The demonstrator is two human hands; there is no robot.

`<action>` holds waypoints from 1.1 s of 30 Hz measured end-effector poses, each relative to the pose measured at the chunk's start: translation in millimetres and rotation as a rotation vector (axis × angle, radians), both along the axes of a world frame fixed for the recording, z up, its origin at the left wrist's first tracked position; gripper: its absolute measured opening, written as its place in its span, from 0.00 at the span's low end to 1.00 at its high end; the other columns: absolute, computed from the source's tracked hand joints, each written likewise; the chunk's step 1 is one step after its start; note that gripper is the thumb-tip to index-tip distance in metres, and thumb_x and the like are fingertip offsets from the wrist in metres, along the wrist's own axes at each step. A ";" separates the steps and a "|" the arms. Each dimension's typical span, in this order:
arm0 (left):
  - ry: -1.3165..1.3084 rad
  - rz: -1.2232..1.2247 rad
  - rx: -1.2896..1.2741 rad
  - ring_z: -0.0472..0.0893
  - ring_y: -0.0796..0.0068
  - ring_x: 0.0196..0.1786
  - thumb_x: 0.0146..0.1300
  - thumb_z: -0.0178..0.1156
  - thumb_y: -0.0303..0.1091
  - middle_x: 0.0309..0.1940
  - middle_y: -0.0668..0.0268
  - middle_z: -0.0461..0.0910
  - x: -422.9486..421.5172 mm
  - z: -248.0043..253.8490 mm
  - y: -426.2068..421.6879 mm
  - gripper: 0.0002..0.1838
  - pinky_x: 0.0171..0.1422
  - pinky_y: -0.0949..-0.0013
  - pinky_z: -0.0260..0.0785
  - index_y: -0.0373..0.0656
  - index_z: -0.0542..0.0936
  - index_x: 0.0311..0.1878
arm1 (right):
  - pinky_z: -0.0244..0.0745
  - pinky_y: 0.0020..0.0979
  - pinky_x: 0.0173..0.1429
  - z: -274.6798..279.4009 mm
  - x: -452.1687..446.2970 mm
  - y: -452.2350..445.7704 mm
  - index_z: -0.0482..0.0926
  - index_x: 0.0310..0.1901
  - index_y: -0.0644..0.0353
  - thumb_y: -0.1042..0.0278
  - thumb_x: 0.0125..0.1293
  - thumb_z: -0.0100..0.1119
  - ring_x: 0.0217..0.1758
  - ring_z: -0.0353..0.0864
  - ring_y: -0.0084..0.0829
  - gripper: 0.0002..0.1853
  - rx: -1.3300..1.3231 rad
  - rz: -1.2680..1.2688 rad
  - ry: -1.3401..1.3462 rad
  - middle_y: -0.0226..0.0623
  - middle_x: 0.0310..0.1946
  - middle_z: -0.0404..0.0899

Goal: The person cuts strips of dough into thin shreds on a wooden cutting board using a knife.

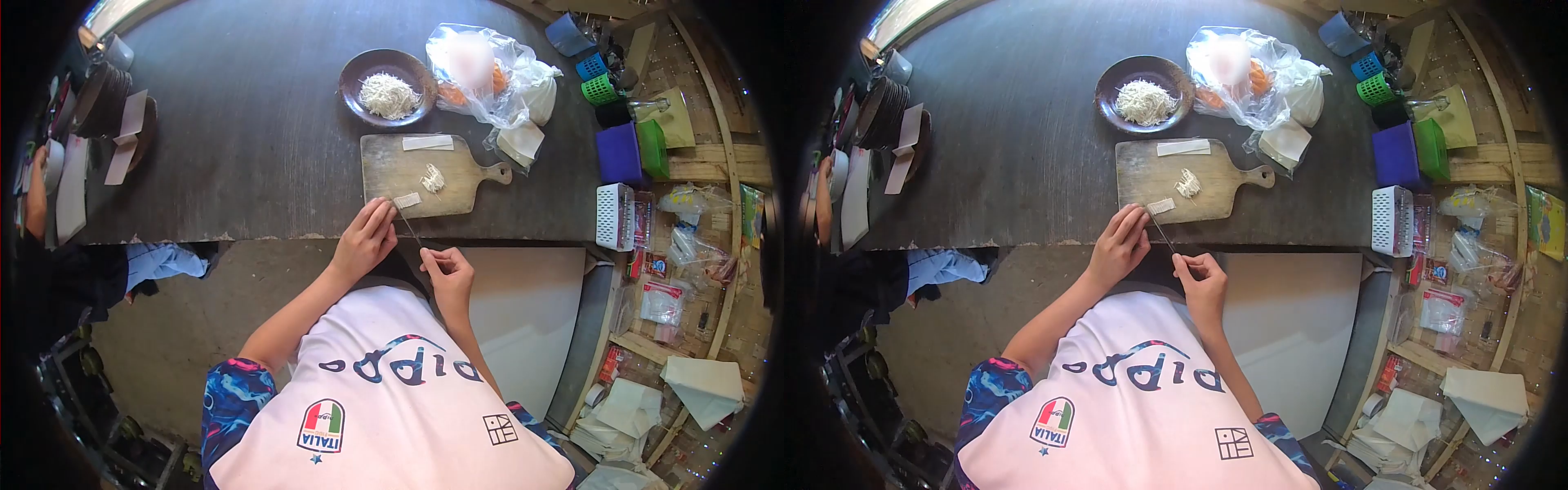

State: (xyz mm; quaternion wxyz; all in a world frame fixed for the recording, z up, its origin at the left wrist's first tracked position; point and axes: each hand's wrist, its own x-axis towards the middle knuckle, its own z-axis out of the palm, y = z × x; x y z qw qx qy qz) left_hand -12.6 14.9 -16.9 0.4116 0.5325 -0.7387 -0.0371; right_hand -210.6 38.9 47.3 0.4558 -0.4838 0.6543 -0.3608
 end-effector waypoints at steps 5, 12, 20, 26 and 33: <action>0.013 0.009 0.004 0.81 0.53 0.72 0.66 0.68 0.25 0.63 0.52 0.82 -0.5 2.0 0.8 0.20 0.78 0.58 0.77 0.27 0.85 0.60 | 0.80 0.25 0.45 -4.6 10.6 -16.1 0.87 0.41 0.66 0.66 0.74 0.77 0.37 0.90 0.21 0.11 0.058 0.022 -0.016 0.36 0.32 0.92; 0.011 0.004 0.002 0.80 0.53 0.72 0.66 0.68 0.25 0.63 0.52 0.82 0.4 3.7 0.6 0.19 0.78 0.58 0.77 0.27 0.85 0.59 | 0.79 0.24 0.44 7.3 1.7 -3.1 0.87 0.41 0.67 0.66 0.74 0.77 0.36 0.89 0.20 0.12 0.074 0.013 0.018 0.36 0.33 0.92; 0.016 0.004 0.006 0.81 0.53 0.72 0.66 0.68 0.25 0.63 0.52 0.82 0.0 0.6 0.3 0.19 0.78 0.57 0.77 0.27 0.85 0.59 | 0.79 0.24 0.44 -4.8 8.7 -14.3 0.87 0.41 0.67 0.66 0.74 0.77 0.36 0.89 0.20 0.12 0.049 0.012 -0.044 0.35 0.32 0.91; 0.010 0.002 -0.005 0.81 0.53 0.72 0.66 0.68 0.24 0.63 0.52 0.82 1.0 2.9 -0.4 0.19 0.77 0.57 0.78 0.27 0.86 0.59 | 0.79 0.24 0.44 -0.2 4.0 -8.0 0.87 0.41 0.67 0.65 0.74 0.77 0.36 0.89 0.20 0.12 0.077 0.017 0.004 0.36 0.32 0.92; 0.017 0.008 -0.003 0.81 0.54 0.72 0.65 0.68 0.24 0.63 0.52 0.82 0.8 1.0 -1.0 0.19 0.78 0.58 0.77 0.27 0.86 0.59 | 0.78 0.23 0.43 4.3 4.7 -6.8 0.87 0.42 0.66 0.67 0.74 0.77 0.36 0.89 0.20 0.11 0.060 0.018 0.025 0.36 0.32 0.91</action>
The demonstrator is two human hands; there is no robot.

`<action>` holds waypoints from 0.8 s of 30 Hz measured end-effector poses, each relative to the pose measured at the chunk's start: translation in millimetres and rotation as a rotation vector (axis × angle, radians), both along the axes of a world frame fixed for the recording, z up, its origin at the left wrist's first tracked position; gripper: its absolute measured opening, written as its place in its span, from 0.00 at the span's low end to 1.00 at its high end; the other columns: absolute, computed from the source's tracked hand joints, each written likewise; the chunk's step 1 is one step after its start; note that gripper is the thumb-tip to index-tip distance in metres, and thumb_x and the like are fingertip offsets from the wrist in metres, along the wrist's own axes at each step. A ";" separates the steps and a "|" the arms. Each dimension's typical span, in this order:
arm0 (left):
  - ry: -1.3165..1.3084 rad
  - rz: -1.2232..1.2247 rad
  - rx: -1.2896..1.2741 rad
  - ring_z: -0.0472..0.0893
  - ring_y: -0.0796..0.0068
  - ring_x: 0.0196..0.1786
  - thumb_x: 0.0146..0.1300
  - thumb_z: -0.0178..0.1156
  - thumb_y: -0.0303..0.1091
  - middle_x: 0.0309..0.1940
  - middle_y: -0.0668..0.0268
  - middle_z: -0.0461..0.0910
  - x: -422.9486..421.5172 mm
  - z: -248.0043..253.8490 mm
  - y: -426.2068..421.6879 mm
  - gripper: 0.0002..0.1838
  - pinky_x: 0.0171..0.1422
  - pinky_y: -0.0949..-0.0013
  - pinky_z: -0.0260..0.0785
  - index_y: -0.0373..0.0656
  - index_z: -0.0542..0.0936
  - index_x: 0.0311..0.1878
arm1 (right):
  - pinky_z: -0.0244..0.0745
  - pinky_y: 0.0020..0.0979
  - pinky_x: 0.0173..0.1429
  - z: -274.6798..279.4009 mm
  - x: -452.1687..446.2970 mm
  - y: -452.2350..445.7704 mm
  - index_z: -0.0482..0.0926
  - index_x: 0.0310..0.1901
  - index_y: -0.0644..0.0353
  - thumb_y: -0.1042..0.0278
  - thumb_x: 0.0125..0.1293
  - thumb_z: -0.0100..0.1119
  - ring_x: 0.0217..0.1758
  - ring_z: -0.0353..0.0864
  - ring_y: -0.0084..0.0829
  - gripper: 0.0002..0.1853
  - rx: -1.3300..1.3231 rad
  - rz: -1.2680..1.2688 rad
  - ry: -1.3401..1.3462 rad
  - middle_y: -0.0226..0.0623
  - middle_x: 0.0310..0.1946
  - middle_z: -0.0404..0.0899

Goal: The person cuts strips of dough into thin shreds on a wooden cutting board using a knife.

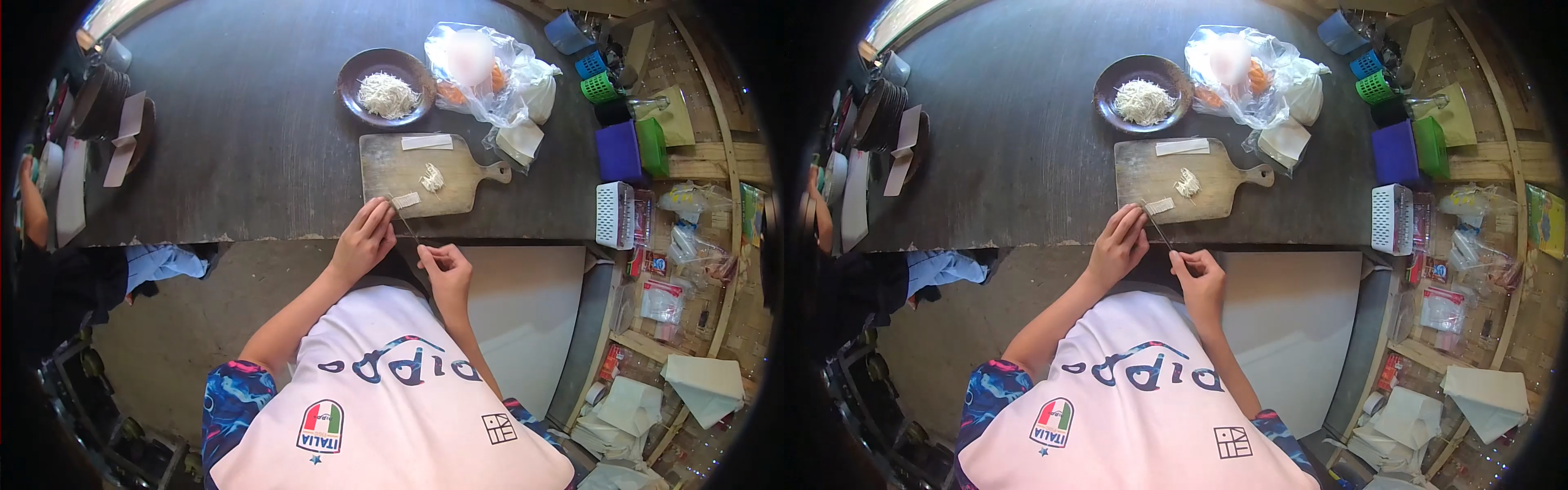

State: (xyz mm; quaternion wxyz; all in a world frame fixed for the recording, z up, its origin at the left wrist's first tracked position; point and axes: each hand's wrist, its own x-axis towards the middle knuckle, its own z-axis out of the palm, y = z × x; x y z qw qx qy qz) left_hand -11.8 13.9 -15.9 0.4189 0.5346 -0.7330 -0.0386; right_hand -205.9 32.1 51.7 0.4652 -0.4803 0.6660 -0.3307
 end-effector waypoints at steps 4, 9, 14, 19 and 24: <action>-0.009 0.005 -0.003 0.81 0.54 0.71 0.65 0.68 0.24 0.63 0.52 0.83 -0.2 0.3 1.1 0.19 0.77 0.58 0.78 0.27 0.86 0.58 | 0.78 0.23 0.43 -7.8 -0.3 2.0 0.87 0.41 0.66 0.67 0.74 0.77 0.36 0.89 0.20 0.11 -0.008 -0.019 -0.047 0.36 0.31 0.91; -0.014 0.007 -0.011 0.81 0.54 0.72 0.65 0.68 0.25 0.62 0.52 0.83 -0.1 -2.9 -0.3 0.19 0.78 0.58 0.77 0.27 0.86 0.58 | 0.79 0.24 0.44 -7.4 5.7 -10.1 0.87 0.41 0.67 0.67 0.74 0.77 0.36 0.89 0.20 0.11 0.018 -0.002 -0.046 0.36 0.32 0.92; -0.013 0.001 -0.010 0.81 0.54 0.72 0.66 0.68 0.25 0.63 0.52 0.83 0.9 -1.0 0.9 0.19 0.78 0.58 0.77 0.27 0.86 0.58 | 0.78 0.24 0.44 -0.6 -3.5 5.8 0.87 0.41 0.67 0.66 0.74 0.77 0.36 0.89 0.19 0.12 0.011 -0.018 -0.032 0.36 0.32 0.91; 0.001 0.002 -0.006 0.81 0.54 0.71 0.66 0.68 0.25 0.63 0.52 0.83 -0.5 -1.1 2.2 0.18 0.77 0.58 0.78 0.27 0.86 0.58 | 0.79 0.24 0.44 -9.3 5.3 -7.9 0.87 0.41 0.67 0.66 0.74 0.77 0.36 0.89 0.20 0.11 0.017 -0.005 -0.067 0.37 0.33 0.92; -0.006 0.007 -0.014 0.81 0.54 0.71 0.67 0.68 0.25 0.64 0.52 0.82 0.8 -0.6 1.3 0.18 0.77 0.58 0.78 0.27 0.86 0.58 | 0.78 0.24 0.43 -0.1 -0.8 2.6 0.87 0.41 0.67 0.66 0.74 0.77 0.35 0.88 0.19 0.12 -0.013 0.002 -0.014 0.36 0.32 0.91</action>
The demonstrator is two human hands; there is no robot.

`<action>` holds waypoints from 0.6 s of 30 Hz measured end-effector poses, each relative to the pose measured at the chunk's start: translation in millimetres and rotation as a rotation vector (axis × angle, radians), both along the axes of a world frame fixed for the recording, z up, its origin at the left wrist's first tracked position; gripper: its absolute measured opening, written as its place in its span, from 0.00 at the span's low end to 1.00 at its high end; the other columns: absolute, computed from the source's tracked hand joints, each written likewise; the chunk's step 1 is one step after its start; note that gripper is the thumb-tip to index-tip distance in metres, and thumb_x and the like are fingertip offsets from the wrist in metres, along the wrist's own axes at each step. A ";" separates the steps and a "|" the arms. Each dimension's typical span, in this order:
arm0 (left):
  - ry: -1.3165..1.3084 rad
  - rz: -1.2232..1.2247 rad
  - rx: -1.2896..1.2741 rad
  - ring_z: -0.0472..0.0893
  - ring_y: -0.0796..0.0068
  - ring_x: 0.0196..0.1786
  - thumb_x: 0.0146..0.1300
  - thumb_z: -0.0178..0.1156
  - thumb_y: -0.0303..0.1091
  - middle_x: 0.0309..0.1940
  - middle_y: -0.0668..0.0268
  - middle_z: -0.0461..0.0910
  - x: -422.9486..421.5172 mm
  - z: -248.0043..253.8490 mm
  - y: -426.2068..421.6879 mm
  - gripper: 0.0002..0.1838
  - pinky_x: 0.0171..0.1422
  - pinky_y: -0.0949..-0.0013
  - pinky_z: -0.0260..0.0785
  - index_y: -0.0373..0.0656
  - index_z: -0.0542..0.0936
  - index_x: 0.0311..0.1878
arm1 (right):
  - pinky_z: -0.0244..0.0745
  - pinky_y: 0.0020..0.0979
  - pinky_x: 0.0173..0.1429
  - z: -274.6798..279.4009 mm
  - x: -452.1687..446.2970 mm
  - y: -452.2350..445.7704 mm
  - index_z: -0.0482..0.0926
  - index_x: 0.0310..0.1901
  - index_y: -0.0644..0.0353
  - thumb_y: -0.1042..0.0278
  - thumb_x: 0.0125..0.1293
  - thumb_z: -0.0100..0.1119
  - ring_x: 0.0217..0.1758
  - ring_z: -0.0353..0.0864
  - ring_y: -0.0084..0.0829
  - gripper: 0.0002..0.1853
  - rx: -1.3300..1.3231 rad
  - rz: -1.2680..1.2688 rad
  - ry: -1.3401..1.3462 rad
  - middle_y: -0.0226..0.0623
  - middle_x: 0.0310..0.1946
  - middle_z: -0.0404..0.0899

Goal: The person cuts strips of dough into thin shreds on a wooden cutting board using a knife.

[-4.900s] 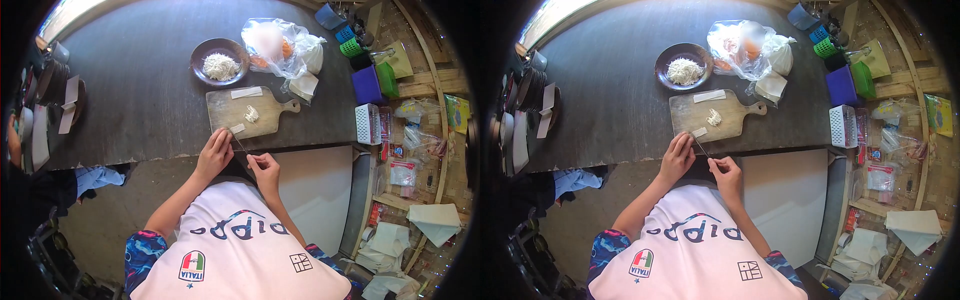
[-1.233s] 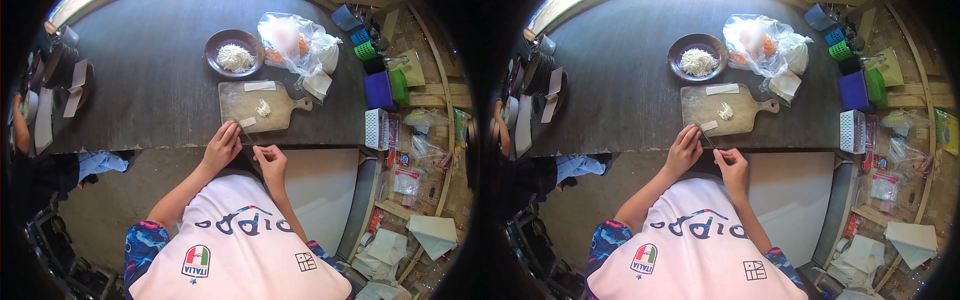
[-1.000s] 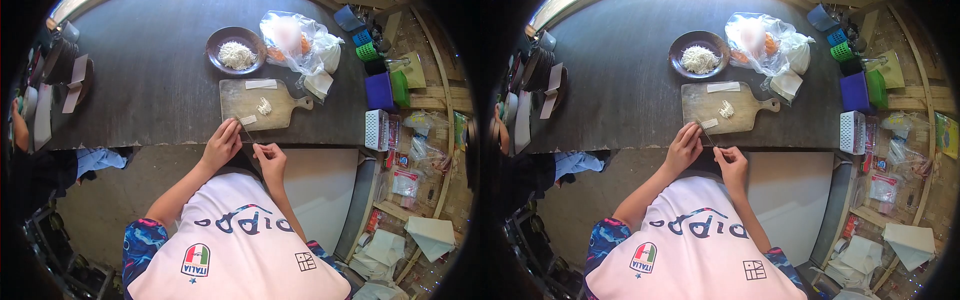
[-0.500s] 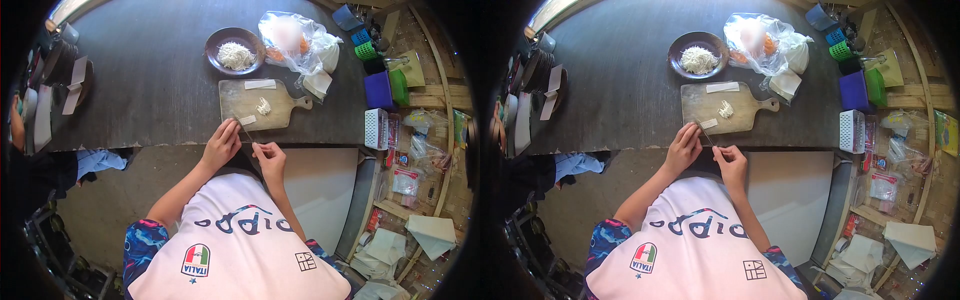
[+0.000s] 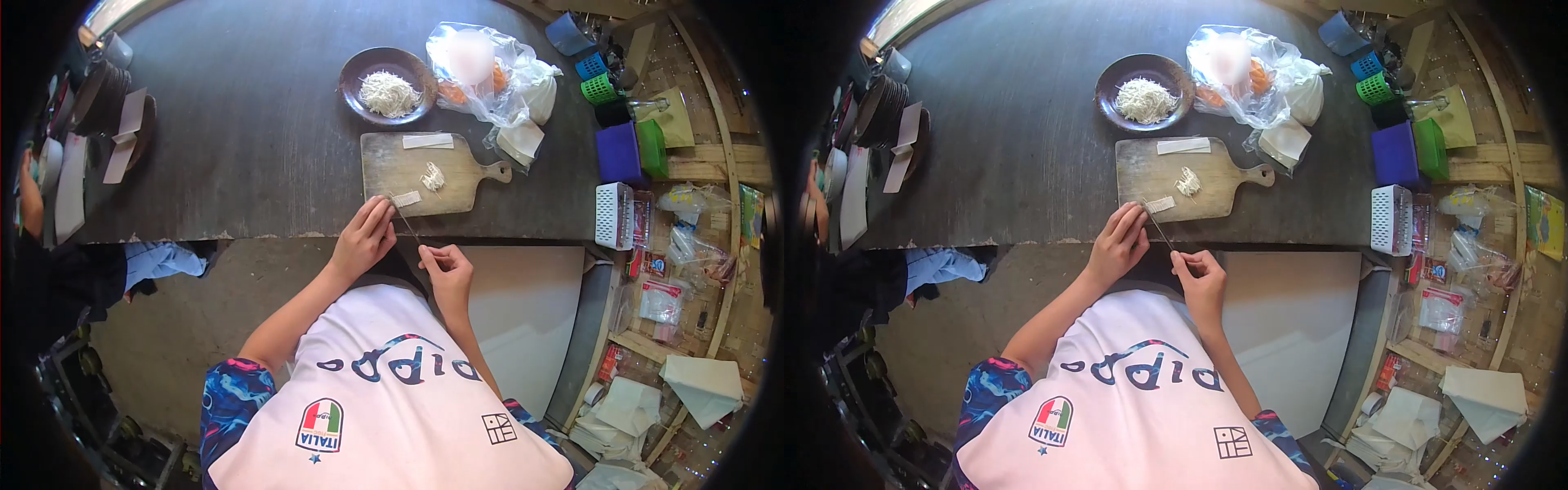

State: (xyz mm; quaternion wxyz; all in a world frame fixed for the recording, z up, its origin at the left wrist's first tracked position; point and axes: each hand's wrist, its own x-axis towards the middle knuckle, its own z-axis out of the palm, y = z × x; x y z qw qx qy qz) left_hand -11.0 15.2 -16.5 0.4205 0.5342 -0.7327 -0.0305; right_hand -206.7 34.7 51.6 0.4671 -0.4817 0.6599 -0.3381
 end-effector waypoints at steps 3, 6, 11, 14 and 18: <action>-0.003 0.000 0.000 0.81 0.54 0.72 0.67 0.67 0.25 0.64 0.52 0.82 -0.1 -0.8 0.3 0.18 0.77 0.58 0.78 0.27 0.86 0.58 | 0.78 0.24 0.43 -3.1 -1.8 1.0 0.87 0.41 0.67 0.66 0.74 0.77 0.35 0.89 0.19 0.11 0.031 -0.010 -0.014 0.36 0.32 0.91; -0.004 0.000 0.006 0.81 0.54 0.72 0.67 0.67 0.25 0.64 0.52 0.82 -1.4 -2.8 1.4 0.18 0.77 0.58 0.78 0.27 0.86 0.59 | 0.78 0.24 0.43 -10.3 4.0 -8.8 0.87 0.41 0.66 0.67 0.74 0.77 0.36 0.89 0.20 0.11 0.034 -0.007 -0.049 0.36 0.32 0.91; -0.001 0.002 0.001 0.81 0.54 0.72 0.66 0.68 0.25 0.63 0.53 0.82 -0.2 -3.0 0.0 0.19 0.77 0.58 0.78 0.27 0.86 0.59 | 0.78 0.24 0.43 1.6 -1.3 0.8 0.87 0.41 0.67 0.68 0.74 0.77 0.36 0.89 0.20 0.11 0.009 0.003 0.024 0.36 0.32 0.91; -0.002 0.002 -0.006 0.81 0.54 0.72 0.66 0.68 0.25 0.63 0.53 0.82 -0.2 -0.1 0.2 0.19 0.77 0.58 0.78 0.27 0.86 0.59 | 0.78 0.24 0.43 -1.6 -2.6 3.8 0.87 0.41 0.68 0.68 0.73 0.77 0.36 0.89 0.20 0.11 0.024 -0.021 0.012 0.37 0.32 0.91; 0.029 0.003 0.005 0.81 0.53 0.72 0.66 0.68 0.23 0.64 0.53 0.82 -2.9 -4.6 1.0 0.19 0.76 0.56 0.79 0.28 0.86 0.59 | 0.79 0.24 0.44 -11.3 5.0 -8.9 0.87 0.41 0.68 0.67 0.74 0.77 0.36 0.89 0.20 0.11 0.010 -0.005 -0.053 0.36 0.32 0.91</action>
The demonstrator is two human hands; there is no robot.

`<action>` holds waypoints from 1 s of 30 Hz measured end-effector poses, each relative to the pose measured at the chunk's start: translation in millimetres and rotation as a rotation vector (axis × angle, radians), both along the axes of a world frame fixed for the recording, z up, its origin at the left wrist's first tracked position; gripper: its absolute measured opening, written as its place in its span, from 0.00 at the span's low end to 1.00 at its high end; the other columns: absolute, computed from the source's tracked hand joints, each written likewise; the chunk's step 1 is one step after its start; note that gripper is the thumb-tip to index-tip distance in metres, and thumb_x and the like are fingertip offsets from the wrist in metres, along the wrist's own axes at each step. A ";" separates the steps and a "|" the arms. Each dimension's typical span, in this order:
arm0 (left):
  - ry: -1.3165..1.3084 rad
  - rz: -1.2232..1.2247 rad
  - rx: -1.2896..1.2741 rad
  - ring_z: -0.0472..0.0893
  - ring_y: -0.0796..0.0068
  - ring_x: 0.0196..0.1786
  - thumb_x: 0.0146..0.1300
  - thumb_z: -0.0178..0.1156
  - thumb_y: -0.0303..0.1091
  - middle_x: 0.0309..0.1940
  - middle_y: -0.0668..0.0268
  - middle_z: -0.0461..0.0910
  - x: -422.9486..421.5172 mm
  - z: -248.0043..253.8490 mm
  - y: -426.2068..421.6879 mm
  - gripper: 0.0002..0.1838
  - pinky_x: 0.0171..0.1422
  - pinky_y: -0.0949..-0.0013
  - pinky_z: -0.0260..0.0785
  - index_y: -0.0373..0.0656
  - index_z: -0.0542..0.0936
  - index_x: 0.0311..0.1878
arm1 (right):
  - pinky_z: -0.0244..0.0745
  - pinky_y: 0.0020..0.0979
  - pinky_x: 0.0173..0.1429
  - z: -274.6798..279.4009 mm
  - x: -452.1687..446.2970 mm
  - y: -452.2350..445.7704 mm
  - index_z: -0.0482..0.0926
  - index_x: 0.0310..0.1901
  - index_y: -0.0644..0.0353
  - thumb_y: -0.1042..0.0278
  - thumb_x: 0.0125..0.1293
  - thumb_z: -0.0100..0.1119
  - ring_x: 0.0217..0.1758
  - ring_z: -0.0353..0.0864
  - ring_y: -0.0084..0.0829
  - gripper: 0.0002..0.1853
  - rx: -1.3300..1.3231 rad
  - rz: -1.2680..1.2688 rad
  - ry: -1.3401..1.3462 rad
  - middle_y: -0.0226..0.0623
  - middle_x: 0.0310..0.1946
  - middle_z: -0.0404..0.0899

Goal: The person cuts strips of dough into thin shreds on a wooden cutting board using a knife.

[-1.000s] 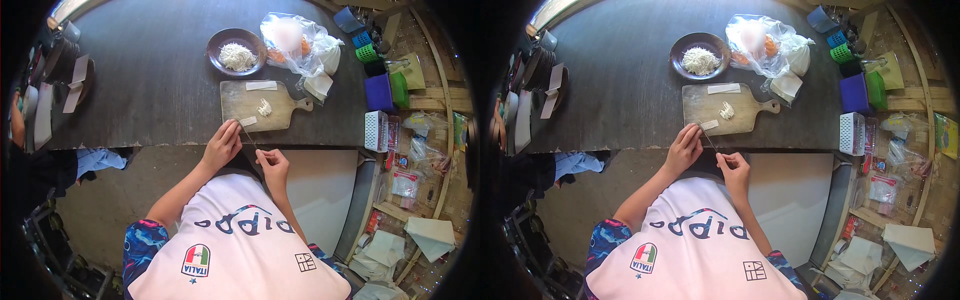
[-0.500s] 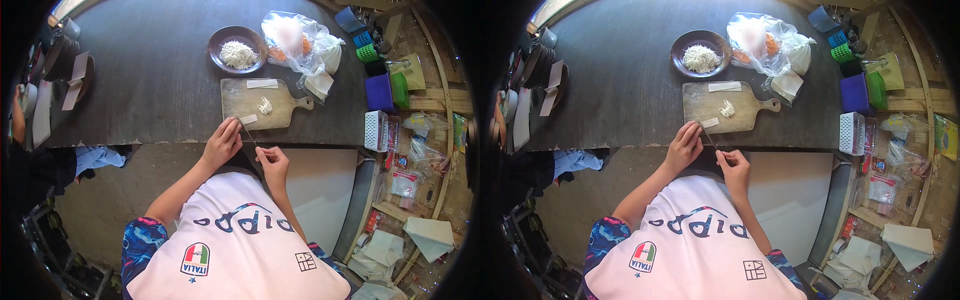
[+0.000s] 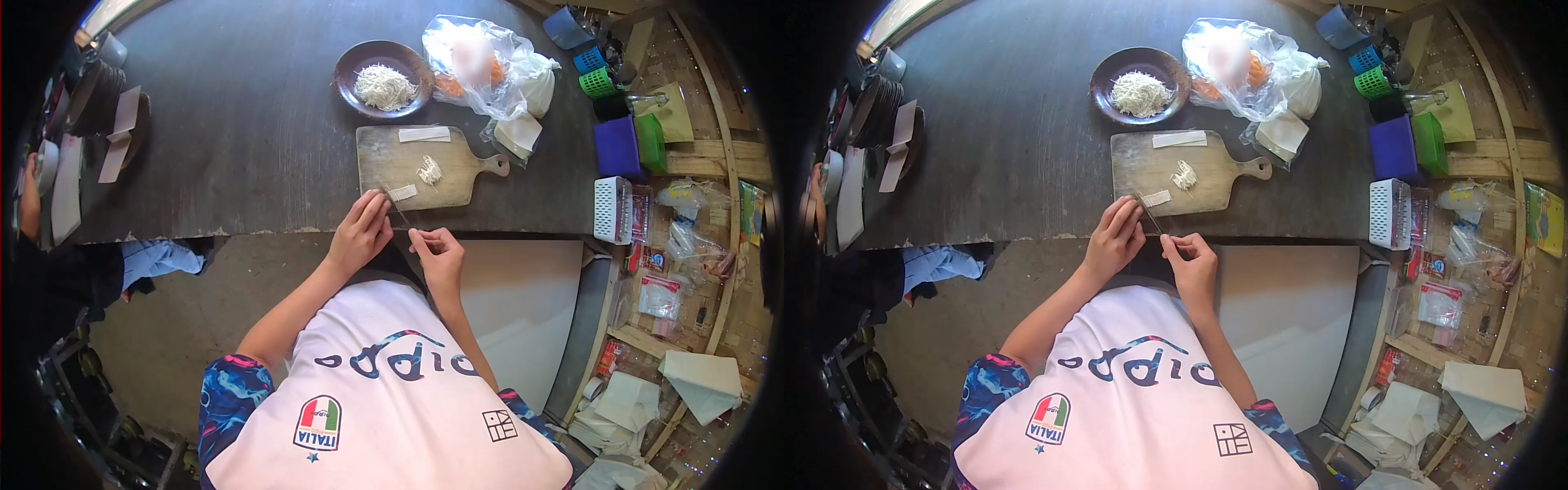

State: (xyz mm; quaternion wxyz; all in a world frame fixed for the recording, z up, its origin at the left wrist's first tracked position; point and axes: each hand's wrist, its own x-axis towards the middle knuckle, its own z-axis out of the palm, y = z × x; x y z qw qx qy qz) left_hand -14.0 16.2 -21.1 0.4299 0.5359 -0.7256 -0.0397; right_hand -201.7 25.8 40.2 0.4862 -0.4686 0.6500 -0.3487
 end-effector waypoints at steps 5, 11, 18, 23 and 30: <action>-0.023 0.005 -0.004 0.81 0.54 0.72 0.65 0.68 0.24 0.62 0.53 0.82 1.5 2.9 -0.6 0.19 0.76 0.57 0.78 0.27 0.86 0.58 | 0.78 0.23 0.44 13.2 -6.9 9.1 0.87 0.41 0.67 0.66 0.74 0.77 0.35 0.88 0.20 0.12 -0.002 0.012 0.058 0.36 0.32 0.91; 0.003 0.010 0.009 0.80 0.52 0.73 0.66 0.68 0.23 0.65 0.53 0.82 0.0 0.6 0.3 0.20 0.76 0.56 0.78 0.28 0.85 0.61 | 0.78 0.25 0.44 0.1 -1.1 -3.1 0.87 0.41 0.67 0.66 0.74 0.77 0.36 0.89 0.20 0.12 0.015 0.024 -0.018 0.36 0.32 0.91; -0.006 0.011 0.010 0.80 0.52 0.73 0.65 0.68 0.22 0.64 0.53 0.82 0.6 3.4 1.5 0.20 0.76 0.56 0.78 0.28 0.85 0.61 | 0.78 0.24 0.43 11.3 -9.1 11.4 0.87 0.41 0.67 0.67 0.74 0.77 0.36 0.89 0.20 0.11 0.016 0.003 0.031 0.36 0.33 0.92; 0.012 0.013 0.005 0.80 0.53 0.73 0.65 0.68 0.22 0.64 0.53 0.82 0.4 0.0 0.7 0.20 0.76 0.56 0.78 0.29 0.85 0.61 | 0.79 0.24 0.44 1.9 -0.8 -2.6 0.86 0.40 0.67 0.67 0.74 0.77 0.36 0.89 0.20 0.11 0.012 0.009 -0.019 0.36 0.33 0.92; -0.018 0.004 -0.001 0.81 0.54 0.72 0.66 0.68 0.24 0.63 0.53 0.83 1.2 2.5 0.8 0.19 0.77 0.58 0.78 0.27 0.85 0.59 | 0.80 0.24 0.45 6.3 -6.3 8.0 0.87 0.40 0.66 0.66 0.74 0.77 0.36 0.89 0.20 0.11 0.004 0.002 0.024 0.36 0.33 0.92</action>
